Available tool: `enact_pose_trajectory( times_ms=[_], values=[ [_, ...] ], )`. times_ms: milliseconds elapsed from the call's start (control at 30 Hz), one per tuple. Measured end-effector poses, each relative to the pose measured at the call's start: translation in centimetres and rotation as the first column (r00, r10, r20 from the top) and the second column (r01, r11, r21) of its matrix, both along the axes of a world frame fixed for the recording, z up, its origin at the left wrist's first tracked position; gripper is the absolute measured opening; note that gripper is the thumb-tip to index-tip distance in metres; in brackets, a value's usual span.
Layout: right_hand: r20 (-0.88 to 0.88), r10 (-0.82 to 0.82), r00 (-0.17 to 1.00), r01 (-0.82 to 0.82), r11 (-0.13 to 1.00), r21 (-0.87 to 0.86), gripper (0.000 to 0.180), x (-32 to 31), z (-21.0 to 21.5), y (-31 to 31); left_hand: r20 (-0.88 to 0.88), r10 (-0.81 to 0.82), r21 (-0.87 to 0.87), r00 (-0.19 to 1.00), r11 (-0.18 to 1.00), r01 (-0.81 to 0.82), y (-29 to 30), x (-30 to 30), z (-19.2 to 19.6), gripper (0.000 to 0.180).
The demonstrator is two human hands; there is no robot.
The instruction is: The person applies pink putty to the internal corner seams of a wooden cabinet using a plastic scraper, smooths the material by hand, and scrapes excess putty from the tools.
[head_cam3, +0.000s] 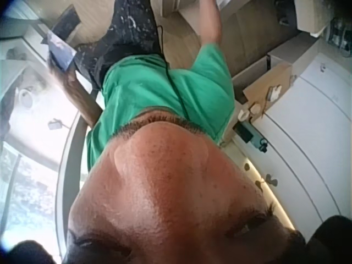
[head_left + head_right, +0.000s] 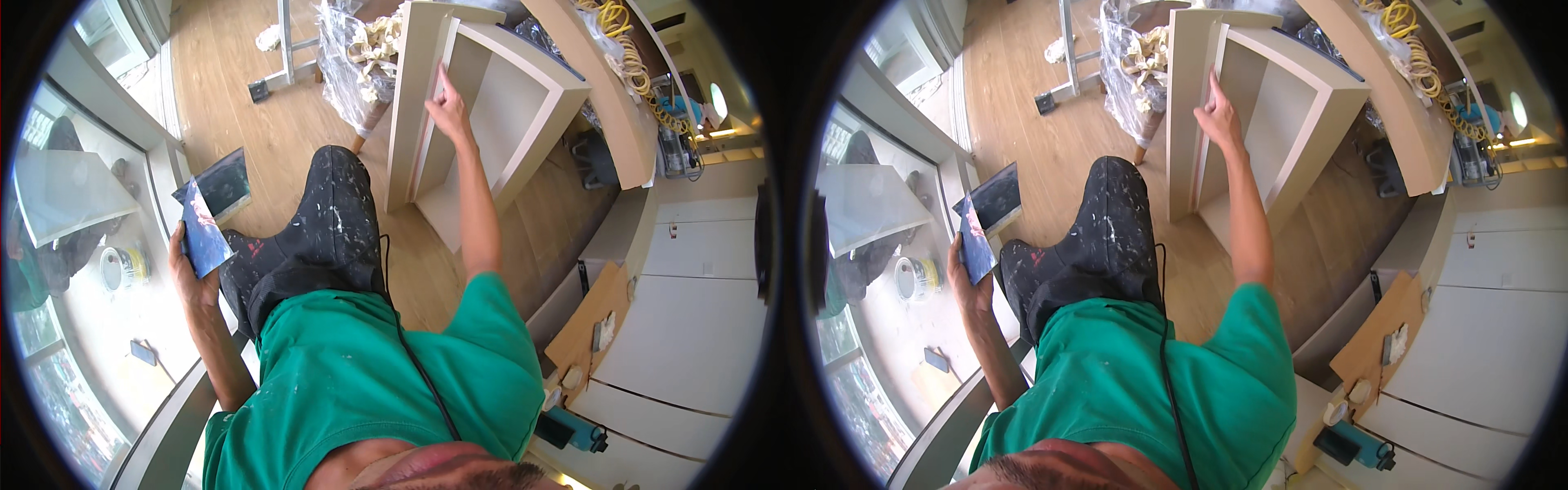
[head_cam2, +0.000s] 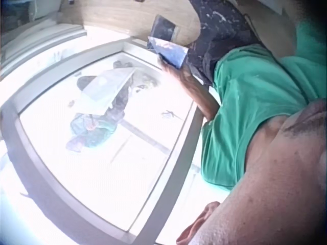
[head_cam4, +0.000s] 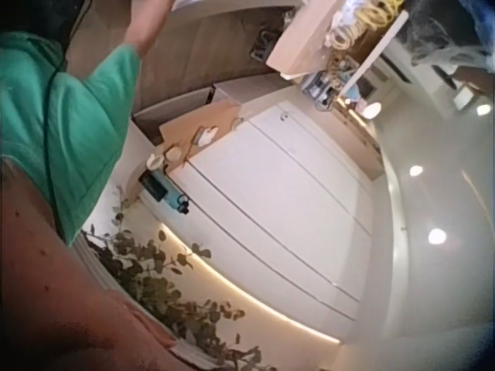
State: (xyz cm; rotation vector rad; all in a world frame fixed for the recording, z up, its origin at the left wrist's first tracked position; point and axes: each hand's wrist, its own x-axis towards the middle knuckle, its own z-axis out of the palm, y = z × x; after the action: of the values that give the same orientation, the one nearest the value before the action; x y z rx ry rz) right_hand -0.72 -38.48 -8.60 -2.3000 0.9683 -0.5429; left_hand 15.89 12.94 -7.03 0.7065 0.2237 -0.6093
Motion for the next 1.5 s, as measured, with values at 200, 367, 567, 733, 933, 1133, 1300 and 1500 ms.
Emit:
enact_pose_trajectory(
  times_ms=[200, 367, 567, 733, 933, 1133, 1300, 1500],
  values=[
    [0.043, -0.014, 0.999, 0.014, 1.000, -0.005, 0.090, 1.3, -0.2, -2.2, -0.011, 0.006, -0.037, 1.000, 0.999, -0.007, 0.4, 0.0, -0.2, 0.023],
    [0.096, -0.032, 0.995, 0.024, 0.996, 0.083, 0.092, 0.7, -2.2, -0.9, -0.036, 0.037, -0.038, 0.999, 0.999, -0.038, 0.8, 0.2, -1.1, 0.023],
    [0.069, -0.074, 0.995, 0.065, 0.990, 0.124, 0.095, -1.0, -5.9, 0.5, -0.072, 0.059, 0.030, 0.996, 0.998, -0.057, 0.4, 0.7, -1.5, 0.021],
    [0.105, -0.115, 0.988, 0.099, 0.984, 0.151, 0.095, -1.6, -8.7, 1.0, -0.042, 0.015, 0.002, 0.999, 1.000, -0.015, 0.2, 0.9, -1.0, 0.022],
    [0.066, -0.138, 0.988, 0.125, 0.976, 0.176, 0.095, -2.9, -11.0, 1.8, -0.052, 0.015, -0.005, 0.999, 1.000, -0.015, 0.1, 0.8, -0.6, 0.022],
    [-0.034, -0.106, 0.994, 0.103, 0.990, -0.094, 0.090, -4.5, -10.0, 2.9, -0.007, -0.001, -0.026, 1.000, 1.000, 0.000, 0.3, 0.7, -0.6, 0.022],
    [-0.227, -0.181, 0.957, 0.031, 0.841, -0.540, 0.090, -1.8, -4.1, 2.9, -0.029, 0.031, -0.013, 0.999, 0.999, -0.032, 0.6, 0.5, -0.6, 0.021],
    [-0.519, -0.269, 0.811, -0.070, 0.837, -0.542, 0.088, 0.2, -3.2, 2.0, -0.062, 0.049, 0.027, 0.997, 0.999, -0.048, 0.7, 0.4, -0.6, 0.020]
  ],
)
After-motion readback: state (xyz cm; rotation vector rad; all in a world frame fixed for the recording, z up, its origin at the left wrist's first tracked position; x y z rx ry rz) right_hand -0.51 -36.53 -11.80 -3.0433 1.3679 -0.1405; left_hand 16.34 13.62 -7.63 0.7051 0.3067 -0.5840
